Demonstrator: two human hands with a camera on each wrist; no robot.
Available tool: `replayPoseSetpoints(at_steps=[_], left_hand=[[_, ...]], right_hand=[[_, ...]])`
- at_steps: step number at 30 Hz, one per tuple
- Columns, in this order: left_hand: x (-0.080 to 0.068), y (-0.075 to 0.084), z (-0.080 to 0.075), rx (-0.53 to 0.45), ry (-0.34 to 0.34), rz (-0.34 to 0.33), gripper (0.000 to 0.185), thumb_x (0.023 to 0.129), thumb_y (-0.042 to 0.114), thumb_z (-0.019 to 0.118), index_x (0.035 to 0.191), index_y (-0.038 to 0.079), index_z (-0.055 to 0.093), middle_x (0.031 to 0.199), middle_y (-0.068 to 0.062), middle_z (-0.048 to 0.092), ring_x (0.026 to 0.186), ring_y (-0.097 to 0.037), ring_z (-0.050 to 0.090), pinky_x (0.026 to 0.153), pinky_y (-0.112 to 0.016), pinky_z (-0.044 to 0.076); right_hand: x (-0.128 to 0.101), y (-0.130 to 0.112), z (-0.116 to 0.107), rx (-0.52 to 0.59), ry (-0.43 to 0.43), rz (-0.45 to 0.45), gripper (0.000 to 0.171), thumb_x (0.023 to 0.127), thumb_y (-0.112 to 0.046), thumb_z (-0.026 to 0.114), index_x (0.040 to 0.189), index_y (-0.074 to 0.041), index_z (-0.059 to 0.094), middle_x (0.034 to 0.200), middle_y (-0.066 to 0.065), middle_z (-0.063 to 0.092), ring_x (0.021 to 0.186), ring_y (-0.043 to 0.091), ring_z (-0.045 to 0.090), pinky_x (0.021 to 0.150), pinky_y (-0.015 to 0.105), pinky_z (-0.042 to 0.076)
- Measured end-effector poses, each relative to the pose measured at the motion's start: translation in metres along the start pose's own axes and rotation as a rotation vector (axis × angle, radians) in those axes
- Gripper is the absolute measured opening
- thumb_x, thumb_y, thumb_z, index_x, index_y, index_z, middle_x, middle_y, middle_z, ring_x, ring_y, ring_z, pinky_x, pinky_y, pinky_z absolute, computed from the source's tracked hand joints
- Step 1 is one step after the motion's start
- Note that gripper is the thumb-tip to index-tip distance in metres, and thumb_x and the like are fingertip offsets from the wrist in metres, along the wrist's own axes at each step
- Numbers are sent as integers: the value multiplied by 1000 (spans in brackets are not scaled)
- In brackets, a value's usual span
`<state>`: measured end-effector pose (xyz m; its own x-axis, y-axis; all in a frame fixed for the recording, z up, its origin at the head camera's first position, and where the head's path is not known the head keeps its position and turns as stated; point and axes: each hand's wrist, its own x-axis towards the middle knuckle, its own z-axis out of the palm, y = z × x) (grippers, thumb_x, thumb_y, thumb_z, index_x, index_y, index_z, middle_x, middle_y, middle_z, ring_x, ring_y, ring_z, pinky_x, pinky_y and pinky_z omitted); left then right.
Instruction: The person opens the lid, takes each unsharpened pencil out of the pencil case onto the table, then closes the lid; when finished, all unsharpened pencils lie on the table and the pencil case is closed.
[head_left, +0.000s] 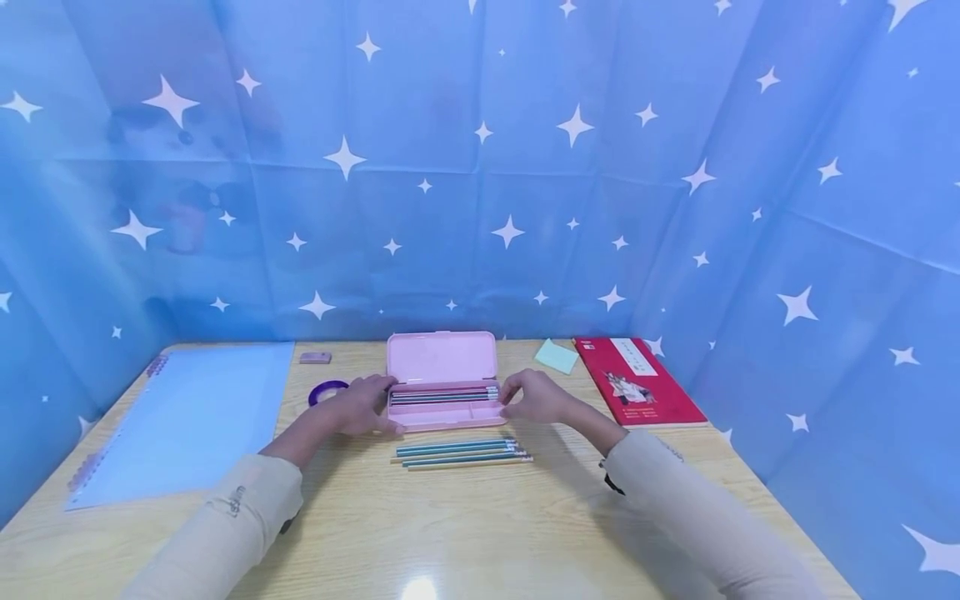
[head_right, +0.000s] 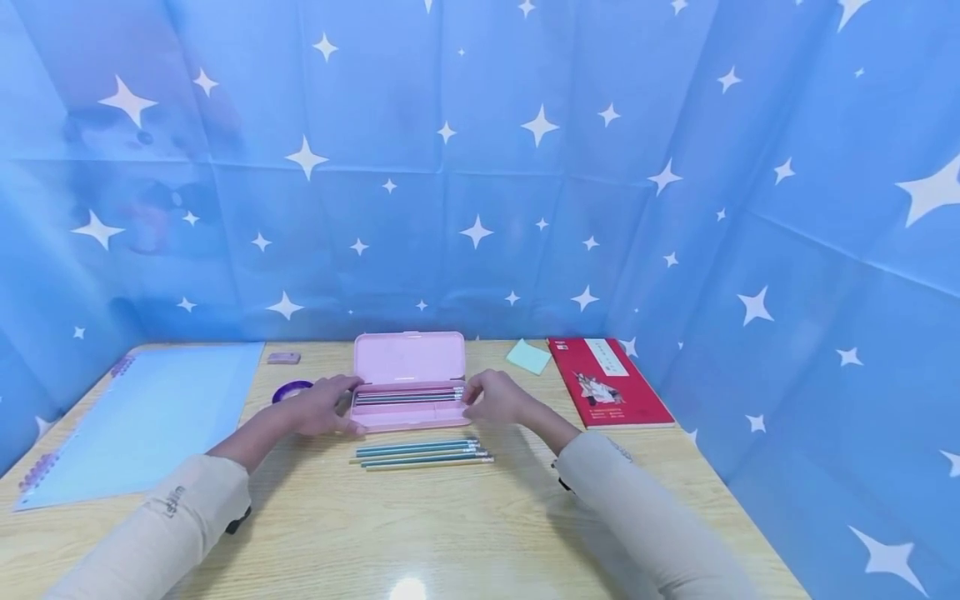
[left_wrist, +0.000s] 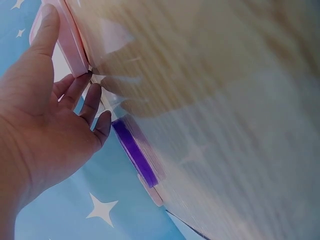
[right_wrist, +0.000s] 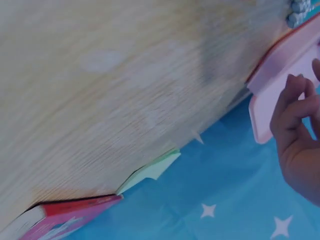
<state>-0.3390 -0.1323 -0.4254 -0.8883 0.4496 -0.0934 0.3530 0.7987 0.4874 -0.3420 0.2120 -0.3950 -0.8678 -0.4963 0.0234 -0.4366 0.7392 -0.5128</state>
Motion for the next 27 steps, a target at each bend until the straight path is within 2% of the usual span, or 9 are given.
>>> replayPoseSetpoints(at_steps=[3,7,11,17,21,27], left_hand=[[0,-1,2,-4,4,0,102,80,55,76,154,3,30,157,-22,30,144,-49,21,115,-62,22],[1,0,3,-5,9,-5,101,80,55,76,154,4,30,157,-21,30,145,-48,21,115,-62,22],[1,2,3,-6,6,-2,101,80,54,76,154,4,30,157,-22,30,145,-47,21,116,-61,21],[2,3,1,7,9,-7,101,80,55,76,154,4,30,157,-21,31,145,-46,23,116,-60,23],[1,3,0,10,7,-18,101,80,55,76,155,5,29,158,-20,30,145,-46,22,116,-61,22],[0,1,1,3,1,-30,101,80,56,76,155,6,29,158,-19,30,146,-46,21,116,-62,22]], right_hand=[[12,-1,4,7,-4,29,12,86,-8,77,97,-5,74,94,1,70,94,24,63,84,35,54],[25,0,10,2,-6,59,11,87,-7,76,98,-5,74,93,0,69,88,19,60,79,31,53],[30,2,13,-4,-5,83,10,86,-7,77,95,-6,75,90,-1,68,83,15,58,77,29,51],[34,3,14,14,-20,139,9,86,-8,77,95,-10,74,93,-1,67,86,16,58,78,30,51],[38,6,16,22,-25,144,10,86,-8,77,95,-11,74,94,-1,67,87,17,58,80,31,51],[44,10,19,4,-39,119,8,85,-11,79,89,-13,73,88,-2,64,84,17,57,75,30,50]])
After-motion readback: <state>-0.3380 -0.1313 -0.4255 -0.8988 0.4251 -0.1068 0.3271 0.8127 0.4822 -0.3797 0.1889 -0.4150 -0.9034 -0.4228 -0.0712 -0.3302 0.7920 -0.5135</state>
